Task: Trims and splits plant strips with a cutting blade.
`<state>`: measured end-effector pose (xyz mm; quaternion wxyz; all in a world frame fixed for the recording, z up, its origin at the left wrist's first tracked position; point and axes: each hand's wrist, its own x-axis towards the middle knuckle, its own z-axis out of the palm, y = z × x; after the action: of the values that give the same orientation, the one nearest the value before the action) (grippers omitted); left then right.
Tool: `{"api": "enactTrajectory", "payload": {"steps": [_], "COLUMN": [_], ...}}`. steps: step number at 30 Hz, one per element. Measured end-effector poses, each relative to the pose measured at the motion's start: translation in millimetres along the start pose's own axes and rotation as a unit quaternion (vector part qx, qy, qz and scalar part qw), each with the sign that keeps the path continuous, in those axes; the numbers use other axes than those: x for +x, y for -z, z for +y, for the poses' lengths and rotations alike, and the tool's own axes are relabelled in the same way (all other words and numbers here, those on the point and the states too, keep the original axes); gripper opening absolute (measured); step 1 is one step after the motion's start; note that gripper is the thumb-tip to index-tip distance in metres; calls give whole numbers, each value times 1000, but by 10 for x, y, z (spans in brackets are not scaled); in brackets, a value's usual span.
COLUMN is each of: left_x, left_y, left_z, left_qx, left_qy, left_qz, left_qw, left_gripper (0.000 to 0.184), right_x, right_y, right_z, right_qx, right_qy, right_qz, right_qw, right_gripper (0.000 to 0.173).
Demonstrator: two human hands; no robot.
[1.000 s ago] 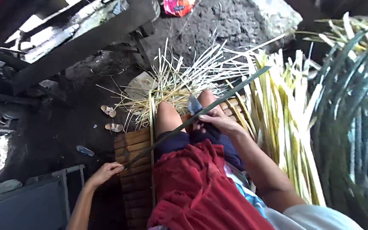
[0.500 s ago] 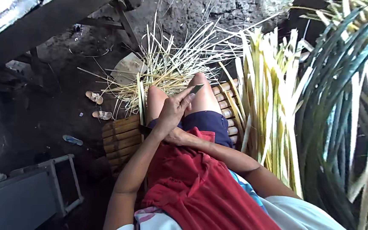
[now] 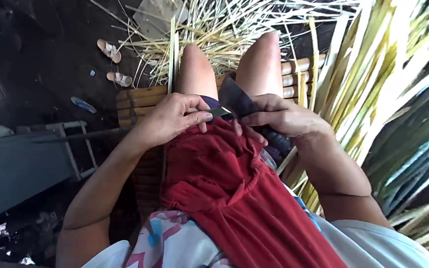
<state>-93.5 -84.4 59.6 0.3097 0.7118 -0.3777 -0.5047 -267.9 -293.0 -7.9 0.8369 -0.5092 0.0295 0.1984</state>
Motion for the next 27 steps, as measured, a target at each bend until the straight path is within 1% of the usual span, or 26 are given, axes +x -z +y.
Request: {"api": "enactTrajectory", "payload": {"steps": [3,8,14,19,27], "left_x": [-32,-34,-13,-13,-121], "left_y": [19,49,37,33,20], "left_z": [24,23,-27,-42,-43], "left_qx": [28,40,13,-11,-31], "left_qy": [0,10,-7,-16,-41], "left_qz": [2,-10,-9,-2,17], "left_qw": [1000,999,1000,1000,999], "left_gripper": [12,12,12,12,9], "right_x": [-11,18,19,25,60], "right_y": [-13,-25,-49,-44,-75], "right_z": [-17,-31,-55,-68,-146], "right_qx": [-12,-46,-80,-92,-89], "right_qy": [18,31,32,46,21], "right_qz": [-30,-27,-18,-28,-55], "right_qw": [999,998,996,994,994], "right_gripper": [23,22,18,17,16]}}
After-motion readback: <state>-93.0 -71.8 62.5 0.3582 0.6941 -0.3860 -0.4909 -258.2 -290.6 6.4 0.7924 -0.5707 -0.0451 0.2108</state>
